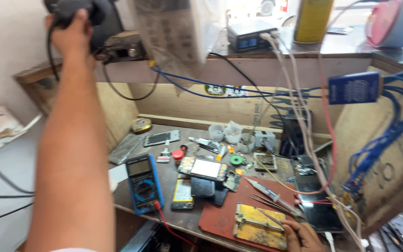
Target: The person holds a hot air gun over a phone motherboard clamped in a repair jig while probing the board with a metal tool. They then apply paste from a syringe along the board and solder the board using a soldering iron with tweezers in the other hand.
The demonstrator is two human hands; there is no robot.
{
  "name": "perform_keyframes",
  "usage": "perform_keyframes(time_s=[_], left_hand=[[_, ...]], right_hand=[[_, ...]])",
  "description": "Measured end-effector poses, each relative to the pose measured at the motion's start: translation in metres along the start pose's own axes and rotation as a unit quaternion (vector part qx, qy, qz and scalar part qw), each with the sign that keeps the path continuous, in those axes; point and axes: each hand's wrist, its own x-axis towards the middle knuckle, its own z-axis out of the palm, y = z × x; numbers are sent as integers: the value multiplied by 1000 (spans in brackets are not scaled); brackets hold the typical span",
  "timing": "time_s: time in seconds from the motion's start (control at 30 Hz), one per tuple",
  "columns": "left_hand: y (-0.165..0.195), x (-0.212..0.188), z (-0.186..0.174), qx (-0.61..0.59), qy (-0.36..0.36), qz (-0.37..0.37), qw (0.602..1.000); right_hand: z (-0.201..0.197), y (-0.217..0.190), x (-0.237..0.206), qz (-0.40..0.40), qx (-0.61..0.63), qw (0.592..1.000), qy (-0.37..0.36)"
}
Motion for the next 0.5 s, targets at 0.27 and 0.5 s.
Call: perform_keyframes(time_s=[0.27,0.5], left_hand=[[-23,-14,-43,-74,-26,-142,987],[-46,-16,-47,-114,-40,-206,971]], right_hand=[[-9,6,-12,-19,6,998,-63],[-11,14,-22,12,24,997,-71]])
